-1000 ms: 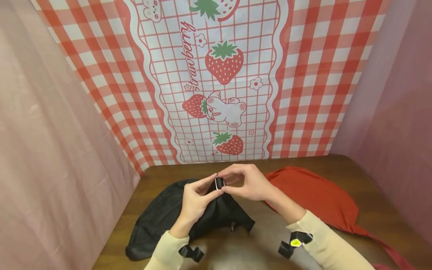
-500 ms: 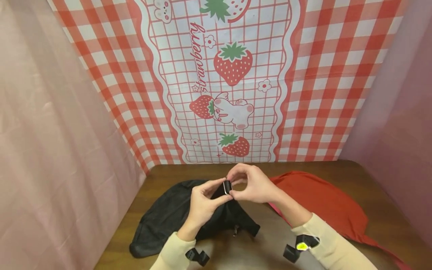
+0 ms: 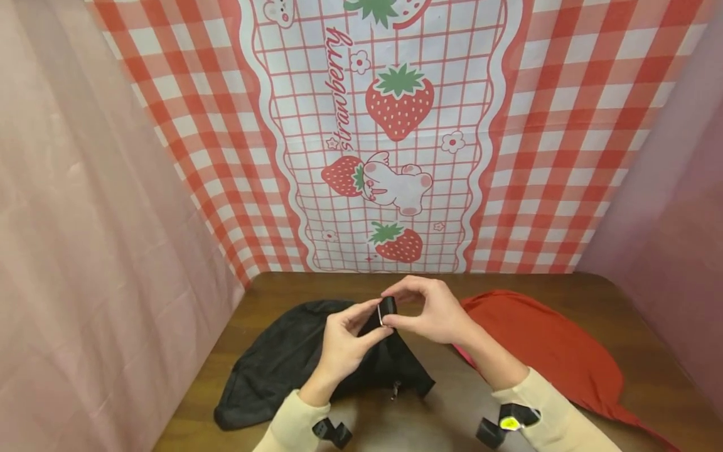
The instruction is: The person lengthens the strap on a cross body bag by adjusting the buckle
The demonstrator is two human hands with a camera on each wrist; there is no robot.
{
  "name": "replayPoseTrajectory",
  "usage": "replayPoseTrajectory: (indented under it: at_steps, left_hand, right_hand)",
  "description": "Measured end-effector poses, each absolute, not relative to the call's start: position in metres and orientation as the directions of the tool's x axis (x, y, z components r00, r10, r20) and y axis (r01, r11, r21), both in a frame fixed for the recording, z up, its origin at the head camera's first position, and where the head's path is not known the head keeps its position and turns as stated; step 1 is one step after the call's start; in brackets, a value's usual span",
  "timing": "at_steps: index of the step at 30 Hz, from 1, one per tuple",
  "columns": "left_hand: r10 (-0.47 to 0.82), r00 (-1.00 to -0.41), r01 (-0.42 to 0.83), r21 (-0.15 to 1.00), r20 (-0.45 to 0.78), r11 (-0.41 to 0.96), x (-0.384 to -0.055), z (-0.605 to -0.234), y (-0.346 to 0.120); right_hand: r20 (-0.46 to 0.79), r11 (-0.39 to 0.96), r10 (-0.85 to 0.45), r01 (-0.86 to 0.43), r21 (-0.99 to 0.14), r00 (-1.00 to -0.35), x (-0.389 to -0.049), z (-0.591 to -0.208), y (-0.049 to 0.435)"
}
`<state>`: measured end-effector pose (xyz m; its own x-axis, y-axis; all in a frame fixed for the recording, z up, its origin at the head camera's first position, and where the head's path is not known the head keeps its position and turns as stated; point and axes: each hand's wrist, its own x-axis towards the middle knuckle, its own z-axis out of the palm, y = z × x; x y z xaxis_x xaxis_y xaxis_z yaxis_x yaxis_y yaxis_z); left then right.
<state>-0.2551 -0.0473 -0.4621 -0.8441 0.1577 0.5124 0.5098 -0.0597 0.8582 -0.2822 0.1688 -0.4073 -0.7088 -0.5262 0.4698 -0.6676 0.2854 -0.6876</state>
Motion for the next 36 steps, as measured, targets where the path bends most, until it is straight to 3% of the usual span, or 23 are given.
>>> replayPoseTrajectory:
  at_steps: [5, 13, 19, 29, 36]
  left_hand:
    - [0.158, -0.848, 0.507, 0.861, 0.506, -0.040, -0.258, -0.465, -0.052]
    - [0.151, -0.873, 0.466, 0.884, 0.465, -0.028, -0.262, -0.457, -0.055]
    - [0.156, -0.893, 0.419, 0.906, 0.423, -0.057, -0.263, -0.458, -0.056]
    - [0.076, -0.919, 0.378, 0.919, 0.387, -0.117, -0.266, -0.454, -0.063]
    - [0.053, -0.931, 0.350, 0.925, 0.361, -0.147, -0.266, -0.455, -0.064]
  right_hand:
    - [0.486, 0.290, -0.467, -0.648, -0.704, -0.738, -0.285, -0.408, 0.162]
    - [0.520, 0.128, -0.444, -0.626, -0.769, -0.730, -0.291, -0.406, 0.151]
    - [0.531, 0.095, -0.329, -0.587, -0.804, -0.781, -0.288, -0.412, 0.151]
    - [0.490, 0.337, -0.294, -0.569, -0.750, -0.821, -0.276, -0.451, 0.141]
    - [0.415, 0.342, -0.338, -0.522, -0.782, -0.844, -0.275, -0.459, 0.142]
